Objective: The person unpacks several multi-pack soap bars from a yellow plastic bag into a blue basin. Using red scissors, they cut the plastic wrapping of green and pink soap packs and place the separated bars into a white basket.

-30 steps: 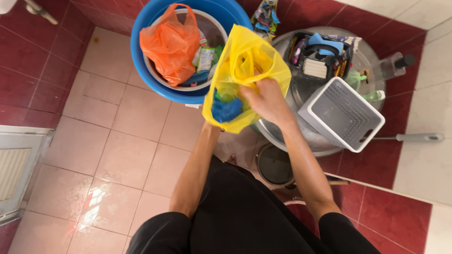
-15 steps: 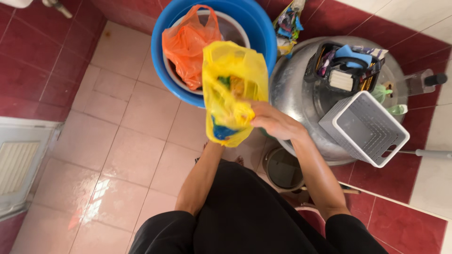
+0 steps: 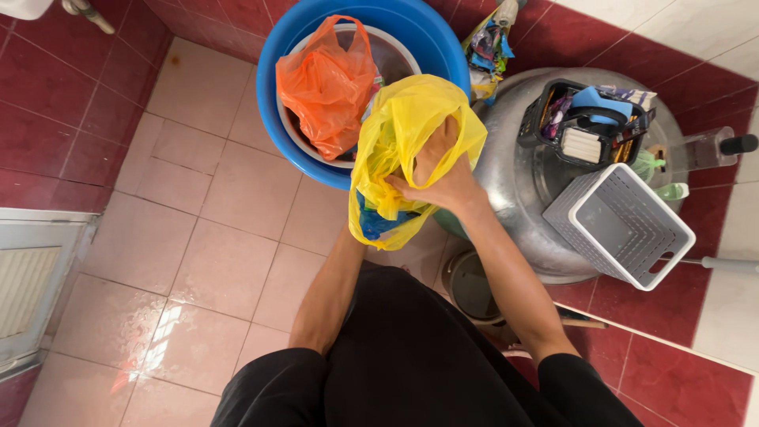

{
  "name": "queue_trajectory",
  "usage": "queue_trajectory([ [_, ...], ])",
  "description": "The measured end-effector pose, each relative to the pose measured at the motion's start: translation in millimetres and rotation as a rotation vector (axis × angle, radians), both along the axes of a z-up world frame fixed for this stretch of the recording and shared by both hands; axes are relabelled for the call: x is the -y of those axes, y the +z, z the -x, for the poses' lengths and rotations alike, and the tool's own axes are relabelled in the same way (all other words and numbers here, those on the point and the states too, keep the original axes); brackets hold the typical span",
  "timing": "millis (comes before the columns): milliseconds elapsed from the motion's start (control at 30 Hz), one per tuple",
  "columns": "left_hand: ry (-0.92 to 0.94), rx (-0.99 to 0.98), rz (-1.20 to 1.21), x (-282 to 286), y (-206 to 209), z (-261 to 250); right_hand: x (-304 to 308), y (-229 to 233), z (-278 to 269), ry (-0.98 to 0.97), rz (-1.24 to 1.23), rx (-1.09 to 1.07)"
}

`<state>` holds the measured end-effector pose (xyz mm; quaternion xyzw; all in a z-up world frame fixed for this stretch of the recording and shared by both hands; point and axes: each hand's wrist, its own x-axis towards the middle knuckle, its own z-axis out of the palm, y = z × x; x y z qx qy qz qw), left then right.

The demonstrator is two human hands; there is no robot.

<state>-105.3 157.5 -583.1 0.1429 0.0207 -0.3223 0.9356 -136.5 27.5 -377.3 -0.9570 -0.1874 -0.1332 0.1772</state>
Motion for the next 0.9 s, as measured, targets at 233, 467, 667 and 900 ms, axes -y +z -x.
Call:
queue_trajectory([
  [233,0.020,-0.016,-0.035,-5.3,-24.6,-14.9,3.0,-29.6,-33.3,-0.006,-0.185,-0.267],
  [467,0.076,-0.111,-0.098,-7.0,-89.8,-26.6,9.6,-63.3,-38.3,-0.274,-0.501,-0.519],
  [667,0.097,-0.143,-0.064,-1.1,-103.3,-22.8,7.3,-91.1,-28.0,-0.140,-0.433,-0.076],
  [900,0.265,0.234,0.253,-28.9,-37.9,-27.6,48.1,-64.0,-22.3,-0.170,-0.545,-0.408],
])
